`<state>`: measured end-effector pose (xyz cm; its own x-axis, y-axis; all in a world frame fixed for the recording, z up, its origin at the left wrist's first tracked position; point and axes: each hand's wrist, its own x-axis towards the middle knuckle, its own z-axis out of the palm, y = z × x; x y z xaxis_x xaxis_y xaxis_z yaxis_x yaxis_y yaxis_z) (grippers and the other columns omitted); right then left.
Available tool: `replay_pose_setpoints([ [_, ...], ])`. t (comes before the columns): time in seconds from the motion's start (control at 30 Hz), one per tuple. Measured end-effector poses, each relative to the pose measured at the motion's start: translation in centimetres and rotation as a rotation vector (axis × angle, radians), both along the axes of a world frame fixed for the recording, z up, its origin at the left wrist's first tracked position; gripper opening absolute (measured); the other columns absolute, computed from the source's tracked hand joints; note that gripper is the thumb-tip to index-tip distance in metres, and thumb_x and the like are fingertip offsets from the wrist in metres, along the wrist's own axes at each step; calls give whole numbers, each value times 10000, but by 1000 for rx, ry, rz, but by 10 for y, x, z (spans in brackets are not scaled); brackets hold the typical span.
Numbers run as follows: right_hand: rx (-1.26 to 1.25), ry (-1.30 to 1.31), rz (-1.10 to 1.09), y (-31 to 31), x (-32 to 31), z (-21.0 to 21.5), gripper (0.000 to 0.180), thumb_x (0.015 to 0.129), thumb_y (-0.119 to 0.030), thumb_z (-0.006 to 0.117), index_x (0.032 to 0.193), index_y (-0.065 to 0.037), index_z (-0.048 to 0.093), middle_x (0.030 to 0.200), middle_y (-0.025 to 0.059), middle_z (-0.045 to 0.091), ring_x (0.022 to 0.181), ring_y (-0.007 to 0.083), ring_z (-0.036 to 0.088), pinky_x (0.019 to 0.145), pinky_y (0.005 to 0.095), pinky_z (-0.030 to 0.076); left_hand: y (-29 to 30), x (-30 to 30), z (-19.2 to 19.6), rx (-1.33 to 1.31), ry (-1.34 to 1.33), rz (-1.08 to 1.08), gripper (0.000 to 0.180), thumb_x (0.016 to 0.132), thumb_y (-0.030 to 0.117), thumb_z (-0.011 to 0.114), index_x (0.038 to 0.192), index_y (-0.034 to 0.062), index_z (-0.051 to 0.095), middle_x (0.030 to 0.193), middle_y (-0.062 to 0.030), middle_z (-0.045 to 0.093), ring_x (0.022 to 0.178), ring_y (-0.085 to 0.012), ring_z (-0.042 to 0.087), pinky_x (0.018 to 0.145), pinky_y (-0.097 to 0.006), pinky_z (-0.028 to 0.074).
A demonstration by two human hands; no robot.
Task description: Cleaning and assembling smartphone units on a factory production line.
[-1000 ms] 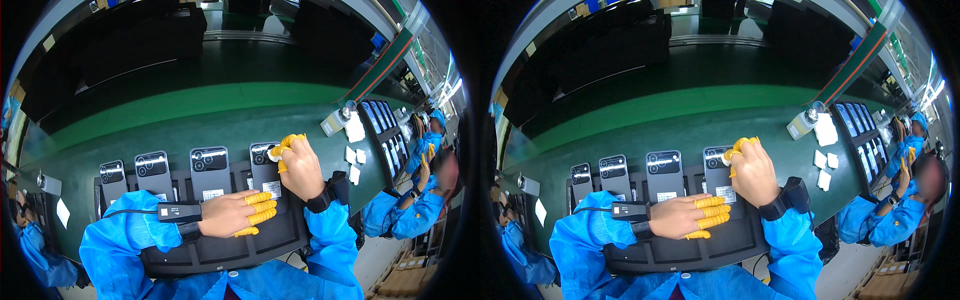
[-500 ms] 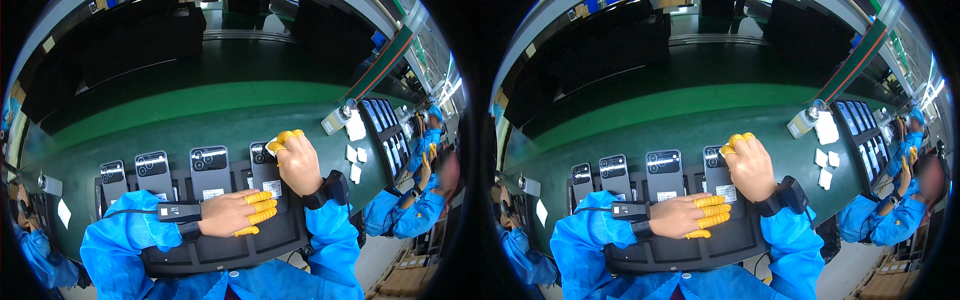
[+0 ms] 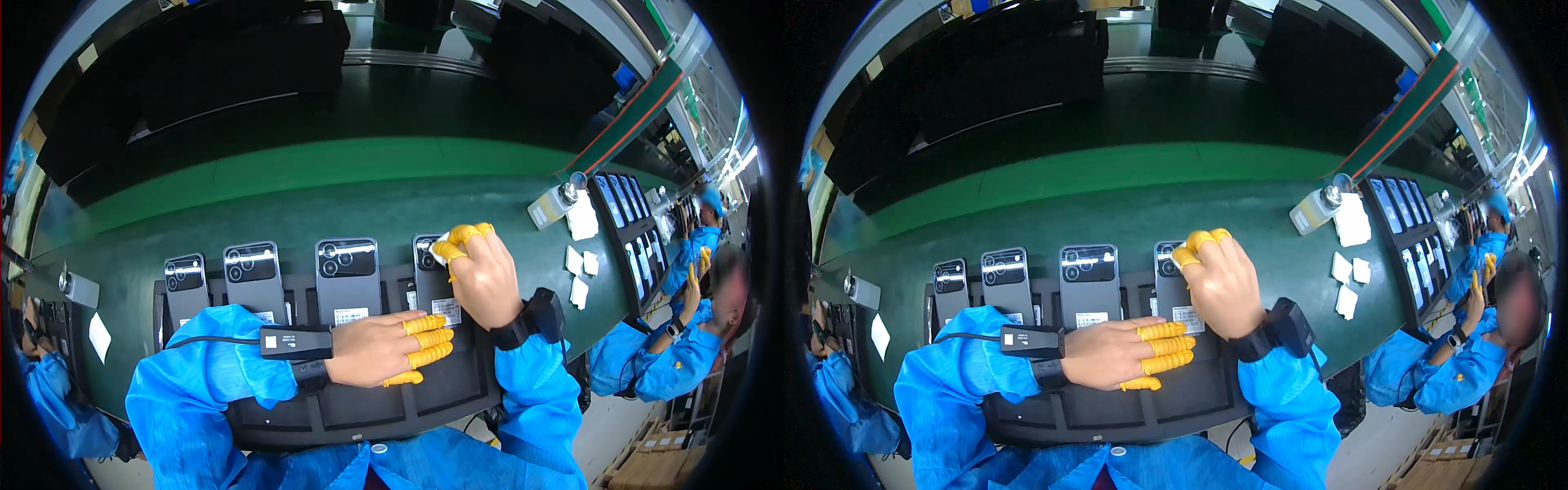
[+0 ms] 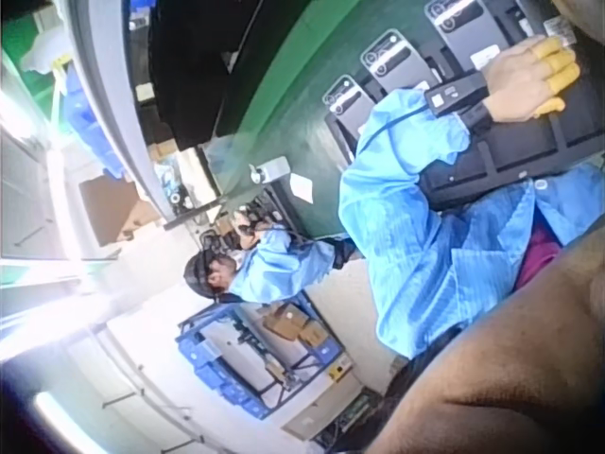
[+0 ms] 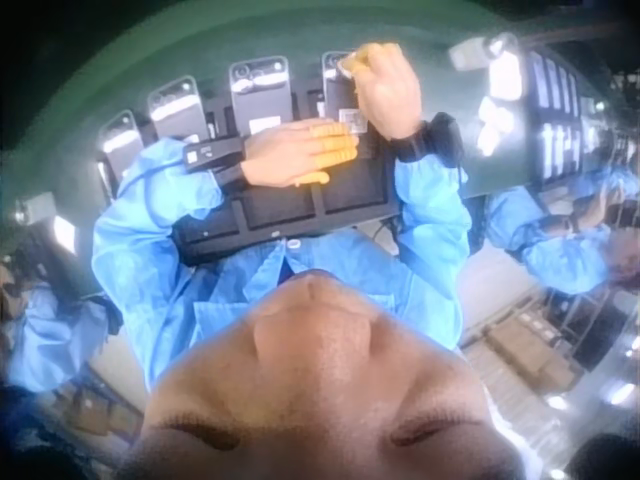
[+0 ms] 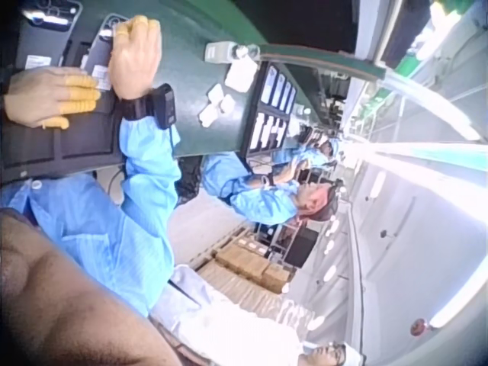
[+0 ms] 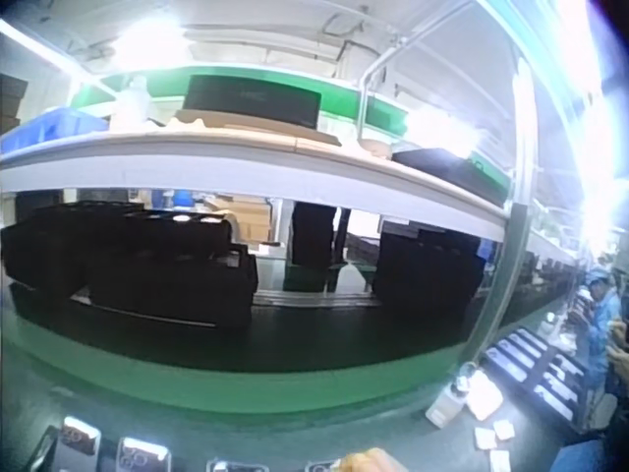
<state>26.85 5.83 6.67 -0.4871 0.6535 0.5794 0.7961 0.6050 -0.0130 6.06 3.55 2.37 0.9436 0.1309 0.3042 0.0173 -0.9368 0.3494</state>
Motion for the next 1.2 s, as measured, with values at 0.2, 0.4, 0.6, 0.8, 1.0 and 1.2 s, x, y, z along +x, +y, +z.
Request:
replay_pose_setpoints([
  [0.2,8,-56,-73,-2,4,6,235,575,22,637,804,-6,681,870,109,572,826,299,559,726,379,500,-1,-2,0,22,-14,12,530,953,359,518,1380,51,460,1418,-142,472,1339,-285,427,1166,-428,283],
  [0.4,-132,61,-15,-14,12,12,257,555,64,637,796,-10,689,860,126,578,791,335,568,716,409,504,-2,1,-2,43,-20,39,523,959,377,512,1382,72,469,1407,-130,486,1331,-278,436,1160,-419,297],
  [0.6,-46,148,-41,-9,2,3,203,601,62,659,794,-1,660,890,158,562,798,367,555,710,436,485,0,2,-7,10,-32,8,527,958,366,507,1378,51,461,1411,-154,471,1335,-281,431,1167,-423,281],
  [0.8,-87,99,-13,-7,-13,-2,244,594,67,645,829,4,661,897,148,559,828,351,555,723,413,491,-2,0,-4,22,-26,22,541,947,351,515,1380,34,450,1401,-161,479,1319,-284,447,1172,-426,273],
  [1.0,-136,114,64,-7,-12,0,271,568,72,633,827,3,674,890,137,561,833,336,557,727,410,497,-1,0,-5,13,-13,17,540,950,351,507,1386,38,447,1389,-163,491,1314,-293,448,1173,-422,272],
  [1.2,-157,67,39,-16,-2,4,236,536,68,641,761,1,667,856,136,557,812,335,553,718,408,497,-1,-1,-4,12,-24,18,532,954,353,501,1384,44,450,1405,-157,477,1328,-286,435,1175,-425,269],
])
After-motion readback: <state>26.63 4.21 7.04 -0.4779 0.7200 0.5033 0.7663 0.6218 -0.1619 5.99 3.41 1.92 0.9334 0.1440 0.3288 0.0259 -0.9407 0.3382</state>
